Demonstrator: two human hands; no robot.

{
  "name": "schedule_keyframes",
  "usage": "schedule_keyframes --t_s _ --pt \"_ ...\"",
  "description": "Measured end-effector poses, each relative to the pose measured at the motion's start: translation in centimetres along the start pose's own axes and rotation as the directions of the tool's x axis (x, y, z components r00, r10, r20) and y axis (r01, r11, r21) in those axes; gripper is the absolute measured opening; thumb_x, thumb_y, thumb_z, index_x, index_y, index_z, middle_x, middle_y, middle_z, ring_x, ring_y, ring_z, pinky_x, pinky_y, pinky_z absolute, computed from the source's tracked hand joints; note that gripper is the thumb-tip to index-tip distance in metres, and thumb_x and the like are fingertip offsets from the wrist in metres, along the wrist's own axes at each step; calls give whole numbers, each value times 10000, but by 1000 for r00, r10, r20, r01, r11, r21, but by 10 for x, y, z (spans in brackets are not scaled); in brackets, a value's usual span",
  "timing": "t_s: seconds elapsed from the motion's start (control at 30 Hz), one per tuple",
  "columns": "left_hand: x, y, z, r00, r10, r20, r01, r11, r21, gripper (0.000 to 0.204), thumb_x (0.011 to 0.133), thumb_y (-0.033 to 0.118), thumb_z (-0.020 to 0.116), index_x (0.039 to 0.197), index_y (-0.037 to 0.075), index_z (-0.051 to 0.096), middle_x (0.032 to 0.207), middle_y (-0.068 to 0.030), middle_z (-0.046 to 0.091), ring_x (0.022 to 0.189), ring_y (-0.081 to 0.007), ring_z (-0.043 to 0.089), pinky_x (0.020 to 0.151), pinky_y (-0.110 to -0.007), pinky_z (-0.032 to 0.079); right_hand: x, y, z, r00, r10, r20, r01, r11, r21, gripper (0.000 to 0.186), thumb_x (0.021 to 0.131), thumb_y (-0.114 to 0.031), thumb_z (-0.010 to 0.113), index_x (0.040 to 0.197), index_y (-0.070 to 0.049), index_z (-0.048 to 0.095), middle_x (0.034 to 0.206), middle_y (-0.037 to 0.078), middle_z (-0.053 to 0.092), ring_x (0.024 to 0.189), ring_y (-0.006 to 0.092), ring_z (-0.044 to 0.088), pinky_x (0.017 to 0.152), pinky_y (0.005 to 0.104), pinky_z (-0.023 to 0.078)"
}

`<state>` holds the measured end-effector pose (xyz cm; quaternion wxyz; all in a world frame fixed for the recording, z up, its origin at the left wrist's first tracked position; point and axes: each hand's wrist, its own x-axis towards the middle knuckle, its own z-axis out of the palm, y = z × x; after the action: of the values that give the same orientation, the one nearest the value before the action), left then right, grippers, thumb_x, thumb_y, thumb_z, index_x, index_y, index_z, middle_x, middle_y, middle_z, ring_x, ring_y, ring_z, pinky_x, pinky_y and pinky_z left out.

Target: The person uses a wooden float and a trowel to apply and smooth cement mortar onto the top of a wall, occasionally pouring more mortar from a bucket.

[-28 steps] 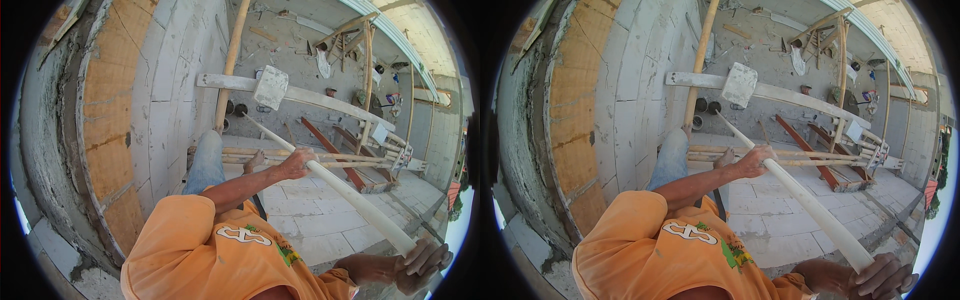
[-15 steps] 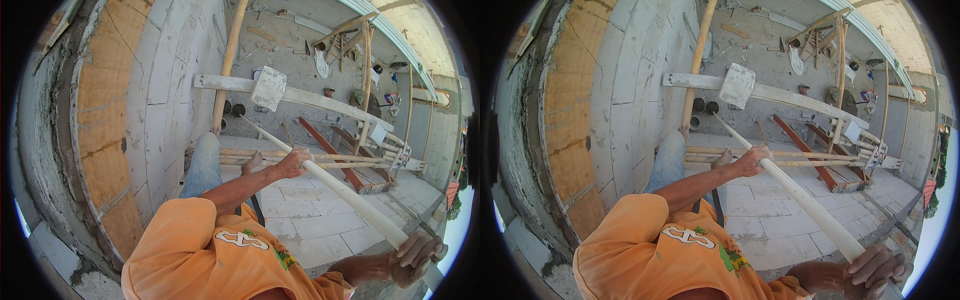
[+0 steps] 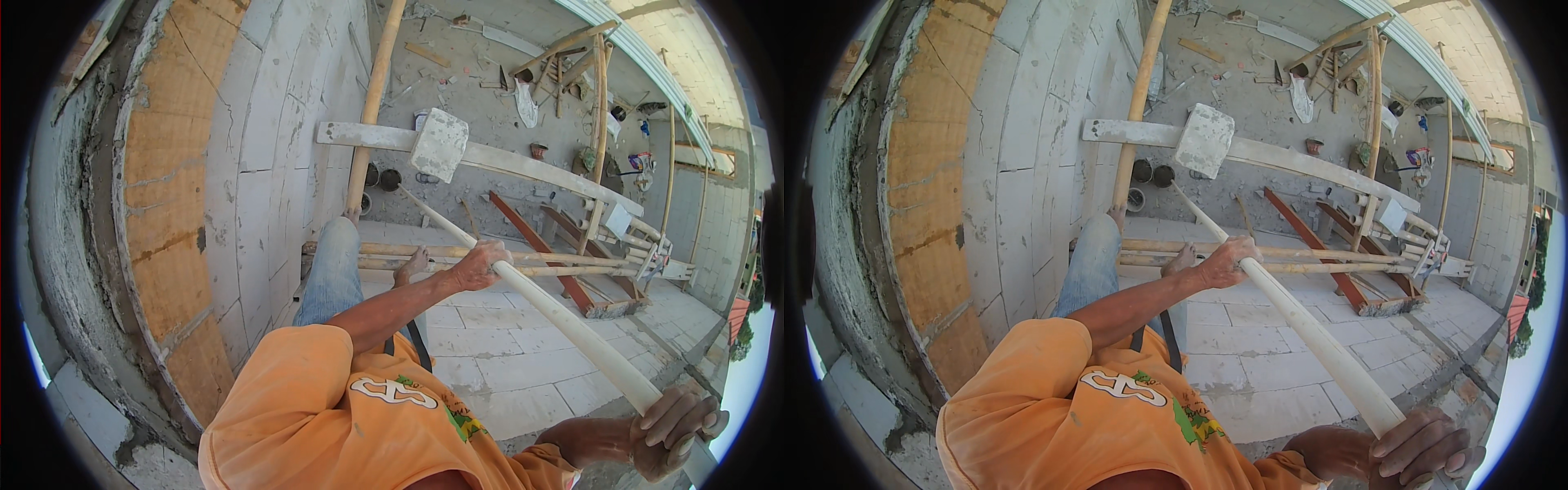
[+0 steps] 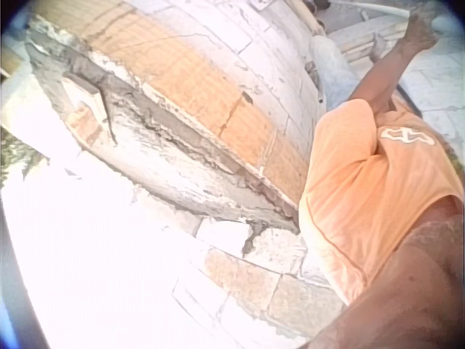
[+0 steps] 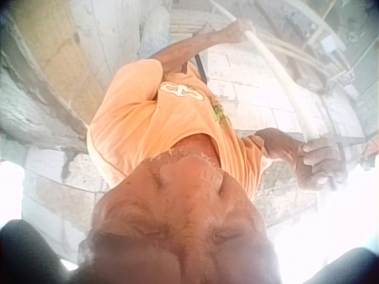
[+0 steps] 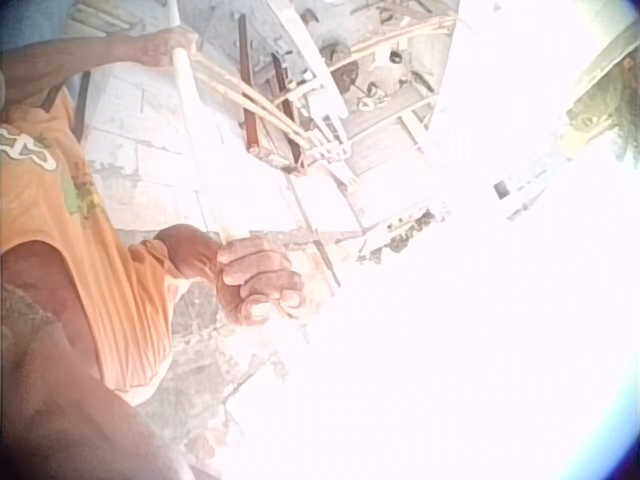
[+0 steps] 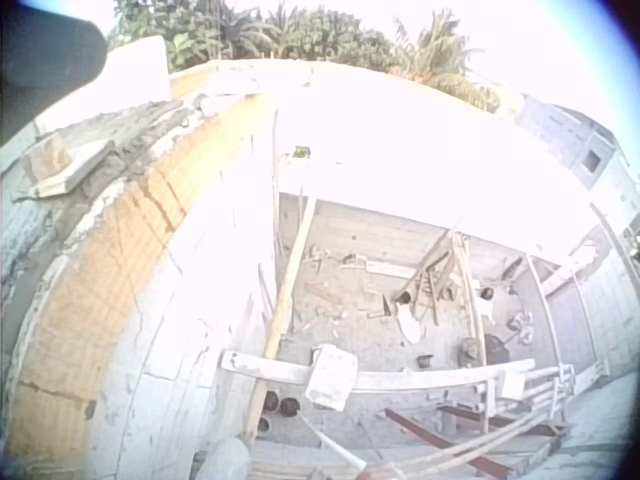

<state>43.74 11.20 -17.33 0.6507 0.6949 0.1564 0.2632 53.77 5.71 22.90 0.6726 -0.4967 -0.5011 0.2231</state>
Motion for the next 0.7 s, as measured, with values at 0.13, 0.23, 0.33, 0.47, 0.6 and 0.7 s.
schedule_keyframes --t_s 0.13,0.23,0.33,0.47,0.6,0.7 --pt "-2 9 -1 1000 12 -12 -12 1000 -20 211 683 29 723 872 66 637 826 -100 577 853 -312 560 754 -397 420 6 -8 17 998 -3 -57 4 1000 14 153 903 -146 519 823 -28 464 612 37 391 465 169 420 406 340 449" --pt "-4 21 -3 999 28 -28 -30 998 -48 202 689 32 722 866 66 633 822 -97 573 852 -307 560 763 -396 416 8 -22 26 1000 3 -13 -3 1000 -27 159 891 -152 533 821 -23 473 602 33 383 462 167 418 400 336 449" --pt "-9 36 -5 999 23 -48 -26 997 -71 193 694 35 719 861 66 627 827 -91 570 853 -300 559 776 -397 409 13 -38 33 999 19 45 -17 998 -63 172 896 -162 520 798 -32 466 579 24 373 451 161 416 380 322 437" --pt "-6 54 -3 997 31 -67 -35 998 -51 179 704 36 709 856 67 620 839 -81 565 855 -293 557 788 -397 399 24 -47 36 987 -54 149 60 998 -31 207 921 -183 460 757 -60 431 550 16 374 422 134 394 341 280 399" --pt "-5 59 -6 996 29 -79 -35 997 -76 174 707 33 702 856 72 621 839 -79 563 860 -289 556 789 -396 395 33 -39 49 988 -139 69 132 986 106 242 935 -175 430 715 -88 379 503 -1 323 379 104 344 324 258 367" --pt "-6 64 -4 995 37 -87 -44 996 -76 174 710 32 700 859 75 623 837 -79 561 866 -289 553 788 -398 393 32 -48 44 988 -90 126 84 995 54 240 930 -153 455 711 -91 380 488 -22 299 381 95 342 322 254 355"
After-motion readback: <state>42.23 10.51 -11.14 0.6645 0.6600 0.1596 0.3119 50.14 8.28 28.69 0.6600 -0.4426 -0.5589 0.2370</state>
